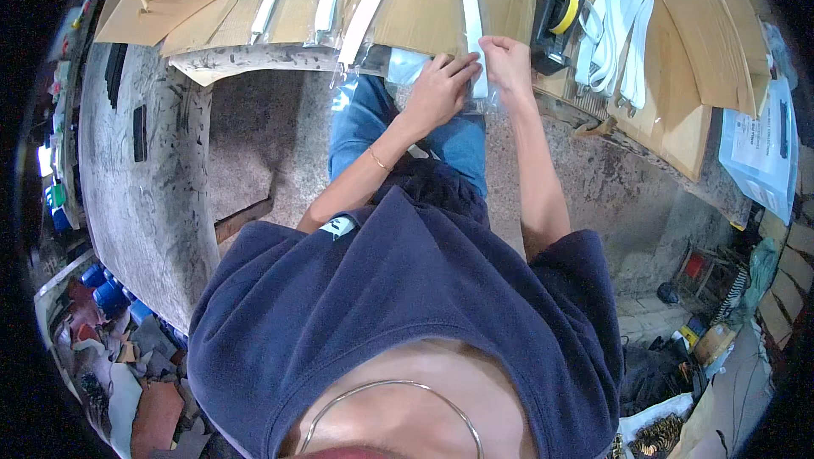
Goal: The recorder uses a tape dispenser to apply tape to white straps or harnesses on a workbench.
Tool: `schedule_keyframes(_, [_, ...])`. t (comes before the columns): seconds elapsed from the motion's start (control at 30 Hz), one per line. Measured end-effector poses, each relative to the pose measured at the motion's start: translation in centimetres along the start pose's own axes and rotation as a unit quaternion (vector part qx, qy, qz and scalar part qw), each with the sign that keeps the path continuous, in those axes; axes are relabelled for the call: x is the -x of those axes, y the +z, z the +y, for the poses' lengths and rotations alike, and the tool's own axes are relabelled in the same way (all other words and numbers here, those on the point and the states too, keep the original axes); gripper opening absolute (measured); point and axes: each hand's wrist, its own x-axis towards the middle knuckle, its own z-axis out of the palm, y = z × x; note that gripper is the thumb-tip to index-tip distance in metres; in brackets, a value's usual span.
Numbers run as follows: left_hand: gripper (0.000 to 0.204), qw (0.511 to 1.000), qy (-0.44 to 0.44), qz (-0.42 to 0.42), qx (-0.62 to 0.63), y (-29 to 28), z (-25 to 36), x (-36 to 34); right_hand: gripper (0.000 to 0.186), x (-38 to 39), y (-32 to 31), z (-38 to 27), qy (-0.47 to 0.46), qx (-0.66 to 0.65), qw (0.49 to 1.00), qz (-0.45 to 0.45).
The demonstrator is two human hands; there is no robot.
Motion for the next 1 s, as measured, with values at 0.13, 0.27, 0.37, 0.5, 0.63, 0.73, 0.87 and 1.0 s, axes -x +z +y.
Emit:
schedule_keyframes(0.13, [0.038, 1.000, 0.004, 0.000, -0.003, 0.2, -0.2, 0.1, 0.020, -1.5, 0.0, 1.3, -0.007, -0.009, 1.000, -0.012])
schedule_keyframes(0.27, [0.039, 1.000, 0.006, -0.001, -0.002, 0.5, -0.3, 0.3, 0.018, -2.2, 0.3, 1.9, 0.005, 0.000, 1.000, 0.008])
schedule_keyframes(0.37, [0.039, 1.000, 0.017, 0.012, -0.001, 0.5, -0.4, 0.3, 0.018, -2.3, 0.8, 2.0, -0.009, 0.036, 0.998, 0.044])
schedule_keyframes(0.5, [0.038, 1.000, 0.022, 0.007, -0.008, 0.4, -0.4, 0.4, 0.018, -2.0, 1.0, 2.0, -0.035, 0.072, 0.995, 0.059])
schedule_keyframes(0.63, [0.036, 1.000, 0.019, 0.010, -0.022, 0.3, -0.3, 0.3, 0.018, -2.2, 0.9, 2.3, -0.041, 0.084, 0.994, 0.056])
schedule_keyframes(0.73, [0.035, 0.999, 0.024, 0.019, -0.018, 0.3, -0.2, 0.2, 0.020, -2.5, 0.8, 2.8, -0.072, 0.116, 0.989, 0.052])
schedule_keyframes(0.87, [0.032, 0.999, 0.020, 0.024, -0.015, 0.6, -0.1, 0.1, 0.028, -3.0, 0.7, 3.5, -0.113, 0.153, 0.979, 0.076])
schedule_keyframes(1.0, [0.030, 0.999, 0.016, 0.035, -0.021, 0.8, -0.1, 0.2, 0.045, -2.7, 0.9, 2.7, -0.110, 0.216, 0.966, 0.095])
